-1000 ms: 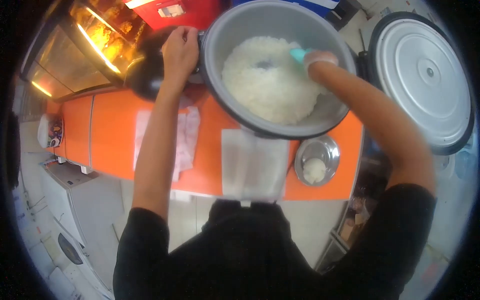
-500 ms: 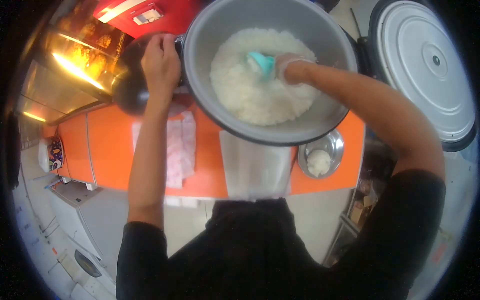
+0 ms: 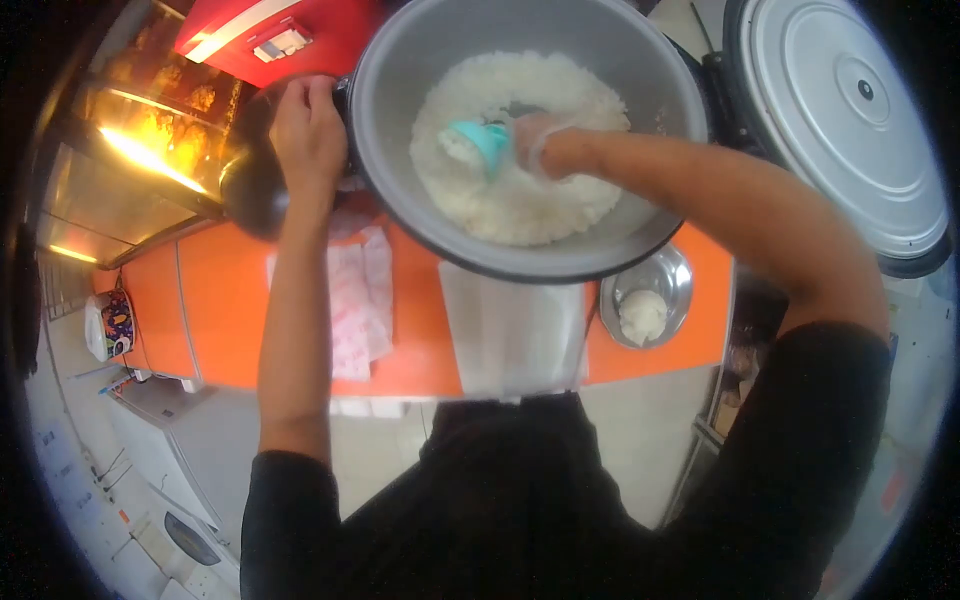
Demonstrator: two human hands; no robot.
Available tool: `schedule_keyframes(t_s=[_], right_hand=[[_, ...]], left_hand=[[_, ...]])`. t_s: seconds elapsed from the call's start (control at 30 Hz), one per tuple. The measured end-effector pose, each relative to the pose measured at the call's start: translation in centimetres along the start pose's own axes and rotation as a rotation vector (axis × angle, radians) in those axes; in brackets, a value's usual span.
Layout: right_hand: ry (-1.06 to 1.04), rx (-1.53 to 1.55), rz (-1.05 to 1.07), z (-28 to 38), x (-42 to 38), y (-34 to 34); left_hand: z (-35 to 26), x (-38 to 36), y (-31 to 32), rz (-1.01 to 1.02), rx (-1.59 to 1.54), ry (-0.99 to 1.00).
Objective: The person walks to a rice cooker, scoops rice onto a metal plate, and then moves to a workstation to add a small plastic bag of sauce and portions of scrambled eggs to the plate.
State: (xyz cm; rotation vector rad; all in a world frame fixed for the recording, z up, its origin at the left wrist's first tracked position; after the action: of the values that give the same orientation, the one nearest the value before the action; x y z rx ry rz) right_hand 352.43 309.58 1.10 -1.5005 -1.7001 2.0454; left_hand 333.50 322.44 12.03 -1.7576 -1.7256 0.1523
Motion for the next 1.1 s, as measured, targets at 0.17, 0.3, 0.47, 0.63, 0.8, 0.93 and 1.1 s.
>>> schedule_keyframes(t_s=[0.17, 0.3, 0.47, 0.63, 0.8, 0.93, 1.1], right_hand=[[0.511, 0.567, -0.156, 0.2, -2.0, -2.5], [0.468, 0.589, -0.058, 1.5, -3.4, -3.3], [0.518, 0.728, 0.020, 2.7, -4.8, -4.4], [0.450, 0.682, -0.043, 2.7, -4.8, -5.6], [0.485, 0.833, -0.101, 2.4, -5.7, -5.6], [0.480, 0.949, -0.258, 2.2, -7.4, -5.3], [0.495, 1.022, -0.380, 1.9, -8.6, -6.7]], left_hand=[[0.0, 0.0, -0.1, -0.012, -0.002, 0.004], [0.0, -0.1, -0.2, -0.012, -0.011, 0.004], [0.1, 0.0, -0.1, -0.033, 0.014, 0.036], [0.4, 0.2, 0.1, -0.022, 0.009, 0.029], [0.1, 0.4, -0.2, -0.031, 0.001, 0.037], [0.2, 0.6, 0.2, -0.049, 0.013, 0.091], [0.4, 0.5, 0.4, -0.053, 0.020, 0.075]])
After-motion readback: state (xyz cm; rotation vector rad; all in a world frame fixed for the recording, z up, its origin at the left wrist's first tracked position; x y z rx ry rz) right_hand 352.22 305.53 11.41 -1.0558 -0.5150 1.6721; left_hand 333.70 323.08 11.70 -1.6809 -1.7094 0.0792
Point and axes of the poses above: each hand's wrist, its own x-axis towards the middle knuckle, its own y-axis out of the palm, z = x × y, the point moved 6 cm from there along x, towards the middle knuckle, and after that the axes turned 5 degrees about -y, right-handed, at the moved point
